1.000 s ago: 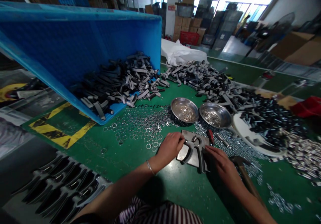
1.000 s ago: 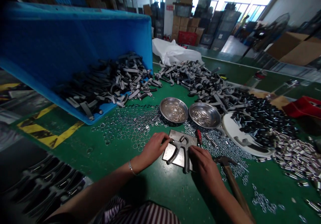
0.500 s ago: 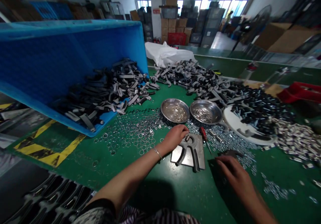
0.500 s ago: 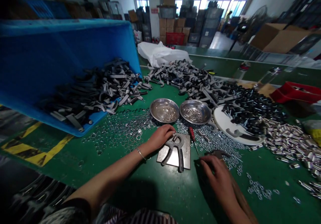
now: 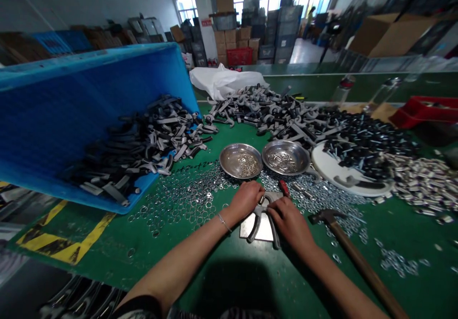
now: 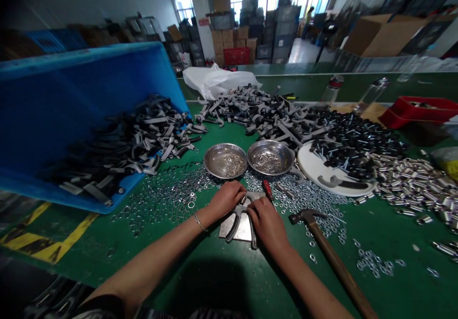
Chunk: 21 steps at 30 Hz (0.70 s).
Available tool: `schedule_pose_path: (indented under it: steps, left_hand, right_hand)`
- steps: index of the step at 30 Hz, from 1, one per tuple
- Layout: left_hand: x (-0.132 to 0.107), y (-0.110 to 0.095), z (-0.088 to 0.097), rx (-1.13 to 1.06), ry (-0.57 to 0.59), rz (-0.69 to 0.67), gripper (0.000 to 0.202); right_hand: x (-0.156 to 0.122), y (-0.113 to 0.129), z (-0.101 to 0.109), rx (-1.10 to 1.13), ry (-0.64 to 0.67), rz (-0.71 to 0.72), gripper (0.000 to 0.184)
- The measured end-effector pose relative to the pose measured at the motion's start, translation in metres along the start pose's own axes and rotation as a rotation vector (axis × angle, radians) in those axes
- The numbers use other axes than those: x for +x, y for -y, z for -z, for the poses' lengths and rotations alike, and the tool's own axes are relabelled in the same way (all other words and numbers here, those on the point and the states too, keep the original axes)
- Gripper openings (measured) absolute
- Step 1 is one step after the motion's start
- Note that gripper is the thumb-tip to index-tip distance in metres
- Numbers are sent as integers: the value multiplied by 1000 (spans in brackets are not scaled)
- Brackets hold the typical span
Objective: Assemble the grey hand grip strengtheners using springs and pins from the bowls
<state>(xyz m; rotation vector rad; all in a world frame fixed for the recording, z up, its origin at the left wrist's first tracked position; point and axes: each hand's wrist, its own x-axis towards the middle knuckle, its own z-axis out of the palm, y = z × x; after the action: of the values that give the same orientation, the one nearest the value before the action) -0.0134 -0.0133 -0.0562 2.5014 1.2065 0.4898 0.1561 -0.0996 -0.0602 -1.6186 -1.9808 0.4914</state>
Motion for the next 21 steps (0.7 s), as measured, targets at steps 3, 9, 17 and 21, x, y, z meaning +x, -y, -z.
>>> schedule_pose_path:
  steps: [3, 9, 17, 21]
  left_hand:
    - [-2, -2, -2, 172, 7, -139, 19]
    - [0, 0, 4, 295, 83, -324, 20]
    - [-72, -49, 33, -226, -69, -77, 26]
    - [-109, -79, 22, -715, -20, 89, 14]
  right_hand:
    - [3, 3, 1, -10, 28, 5, 17]
    - [12, 0, 8, 73, 3, 9, 11]
    - [-38, 10, 45, 811, 132, -351, 25]
    - [-62, 26, 42, 1189, 295, -440, 27]
